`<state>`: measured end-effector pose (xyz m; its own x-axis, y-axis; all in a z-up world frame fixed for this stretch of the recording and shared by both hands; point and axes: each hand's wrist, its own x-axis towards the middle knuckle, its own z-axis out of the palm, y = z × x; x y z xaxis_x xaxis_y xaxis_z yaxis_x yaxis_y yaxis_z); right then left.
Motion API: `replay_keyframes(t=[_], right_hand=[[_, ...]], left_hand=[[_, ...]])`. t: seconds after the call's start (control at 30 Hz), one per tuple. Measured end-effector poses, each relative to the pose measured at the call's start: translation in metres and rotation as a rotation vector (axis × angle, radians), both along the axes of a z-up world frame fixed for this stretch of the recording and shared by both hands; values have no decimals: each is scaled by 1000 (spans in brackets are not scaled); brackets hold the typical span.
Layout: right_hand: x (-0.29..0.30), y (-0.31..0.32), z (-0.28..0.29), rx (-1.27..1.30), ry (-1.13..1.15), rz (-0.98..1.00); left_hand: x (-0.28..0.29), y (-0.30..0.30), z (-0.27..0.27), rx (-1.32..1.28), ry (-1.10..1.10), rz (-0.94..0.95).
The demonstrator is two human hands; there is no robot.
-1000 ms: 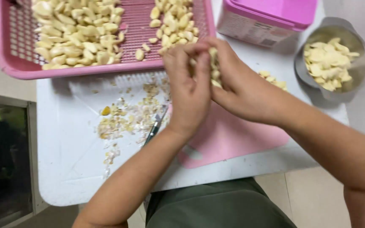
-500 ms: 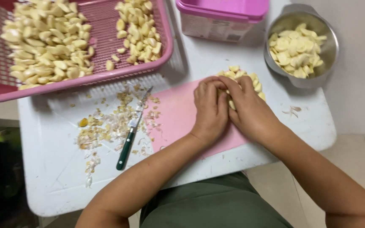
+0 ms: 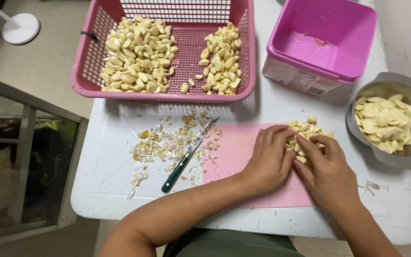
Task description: The person is peeling individual garlic cloves by hand and then slicing them into thin pieces using a small knife on a cutting board.
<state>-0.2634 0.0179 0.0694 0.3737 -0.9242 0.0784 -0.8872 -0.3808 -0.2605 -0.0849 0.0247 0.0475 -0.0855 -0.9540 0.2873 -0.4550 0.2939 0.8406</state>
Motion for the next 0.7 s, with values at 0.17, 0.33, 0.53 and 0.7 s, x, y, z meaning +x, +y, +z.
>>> replay_keyframes(t=[0.17,0.33,0.53,0.7], right_hand=[[-2,6,-8,-317,-210,49],[4,5,-7,-395,-340,140],[3,2,-13,-430,-433,191],[0,-2,-23,-444,-465,181]], left_hand=[[16,12,21,-101,108,-129],[87,-9,73,-261,-7,-160],[208,-111,113,106,-384,51],[244,-158,99,522,-673,-80]])
